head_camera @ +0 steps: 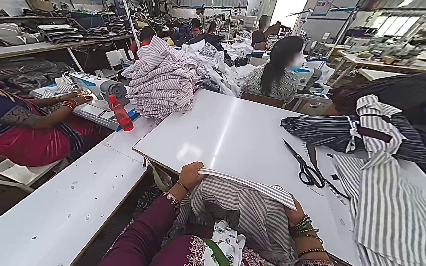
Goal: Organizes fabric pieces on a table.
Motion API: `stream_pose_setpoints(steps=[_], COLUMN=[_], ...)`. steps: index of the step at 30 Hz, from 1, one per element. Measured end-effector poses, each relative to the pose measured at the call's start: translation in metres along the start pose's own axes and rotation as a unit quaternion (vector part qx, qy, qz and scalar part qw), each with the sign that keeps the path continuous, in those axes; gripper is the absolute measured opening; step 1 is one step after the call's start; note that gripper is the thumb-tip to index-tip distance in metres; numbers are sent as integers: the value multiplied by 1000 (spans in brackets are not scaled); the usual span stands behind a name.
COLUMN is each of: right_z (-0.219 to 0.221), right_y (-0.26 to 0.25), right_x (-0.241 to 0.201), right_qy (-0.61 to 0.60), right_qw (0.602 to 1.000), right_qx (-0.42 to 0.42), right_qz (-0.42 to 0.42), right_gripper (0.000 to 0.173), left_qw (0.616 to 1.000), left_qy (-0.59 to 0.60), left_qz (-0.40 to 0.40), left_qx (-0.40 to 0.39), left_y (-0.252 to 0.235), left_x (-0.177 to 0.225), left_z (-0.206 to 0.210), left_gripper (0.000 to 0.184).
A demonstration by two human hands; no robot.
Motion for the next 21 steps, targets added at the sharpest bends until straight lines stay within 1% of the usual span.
stream_pose_setpoints(steps=[3, 6, 12, 21], right_z=[-1, -1, 1, -5], right_y=[-1, -2, 0, -9], right_x=[1, 0, -2, 3], right_qy=[0, -7, -14, -15], right_qw=[1000, 1000, 999, 997], right_qx=[-1, -14, -39, -81], right_qz=[2, -1, -11, -12], right_gripper=[29, 33, 40, 46], left_qw=[1000, 1000, 1000, 1000], left_qy=[1, 3, 12, 9], left_qz=[5, 9, -7, 11], left_qx=[2, 7, -18, 1], left_y=[1, 1, 0, 2], left_x=[1, 1, 2, 0], left_z=[0, -1, -3, -1], left_gripper=[34, 33, 32, 32])
Point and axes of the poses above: each hand's wrist, its own y-axis away from the middle knuckle, its own z-axis out of the palm, x = y × z, the point moved 1 cm from there along -y, towards the middle knuckle, and after that the axes turned 15 degrees about z, right-handed, at the moved point
